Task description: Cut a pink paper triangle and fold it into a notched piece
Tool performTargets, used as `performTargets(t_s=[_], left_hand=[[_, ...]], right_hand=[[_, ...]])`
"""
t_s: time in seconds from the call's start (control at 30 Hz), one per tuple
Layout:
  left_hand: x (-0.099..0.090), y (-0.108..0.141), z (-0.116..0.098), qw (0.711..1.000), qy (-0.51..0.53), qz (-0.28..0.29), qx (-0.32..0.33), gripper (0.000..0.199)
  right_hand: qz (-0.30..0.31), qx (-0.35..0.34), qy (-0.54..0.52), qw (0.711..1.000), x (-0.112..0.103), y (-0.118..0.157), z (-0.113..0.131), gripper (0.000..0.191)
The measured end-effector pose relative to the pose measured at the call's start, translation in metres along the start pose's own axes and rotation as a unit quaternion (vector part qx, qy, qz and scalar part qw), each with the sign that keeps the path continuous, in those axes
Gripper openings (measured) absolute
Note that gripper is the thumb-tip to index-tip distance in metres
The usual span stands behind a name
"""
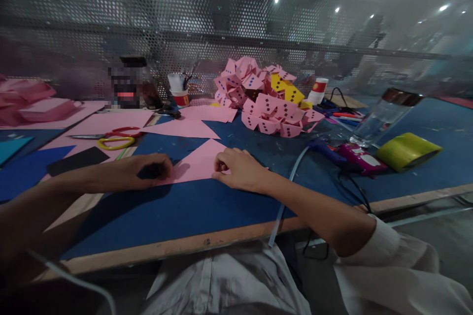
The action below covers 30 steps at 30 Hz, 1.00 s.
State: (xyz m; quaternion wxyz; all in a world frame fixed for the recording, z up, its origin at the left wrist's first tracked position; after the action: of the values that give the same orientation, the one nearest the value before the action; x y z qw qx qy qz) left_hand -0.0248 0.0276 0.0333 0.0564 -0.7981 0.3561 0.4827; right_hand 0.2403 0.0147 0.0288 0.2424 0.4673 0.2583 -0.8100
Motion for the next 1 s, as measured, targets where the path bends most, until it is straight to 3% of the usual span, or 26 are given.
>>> performTargets(t_s=[0.43, 1.0], left_hand=[[-0.004, 0.003, -0.002, 1.000, -0.005, 0.009, 0.005, 0.037], [-0.009, 0.007, 0.005, 0.998, -0.001, 0.049, 0.031, 0.023]], right_hand=[[0.003, 0.002, 0.003, 1.000, 0.000, 0.000, 0.000, 0.012], [0.003, 0.004, 0.001, 1.000, -0.001, 0.001, 0.003, 0.011]])
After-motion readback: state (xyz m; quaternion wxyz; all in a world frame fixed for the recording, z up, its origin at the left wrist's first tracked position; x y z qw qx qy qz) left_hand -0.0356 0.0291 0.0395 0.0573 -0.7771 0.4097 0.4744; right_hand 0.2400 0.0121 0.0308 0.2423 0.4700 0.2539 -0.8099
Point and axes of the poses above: each hand's wrist, its own y-axis away from the middle knuckle, its own x-axis out of the palm, z = x × y, the point moved 5 cm from there along -y, towards the middle knuckle, and after that the axes turned 4 degrees about -x, right-handed, at the moved point
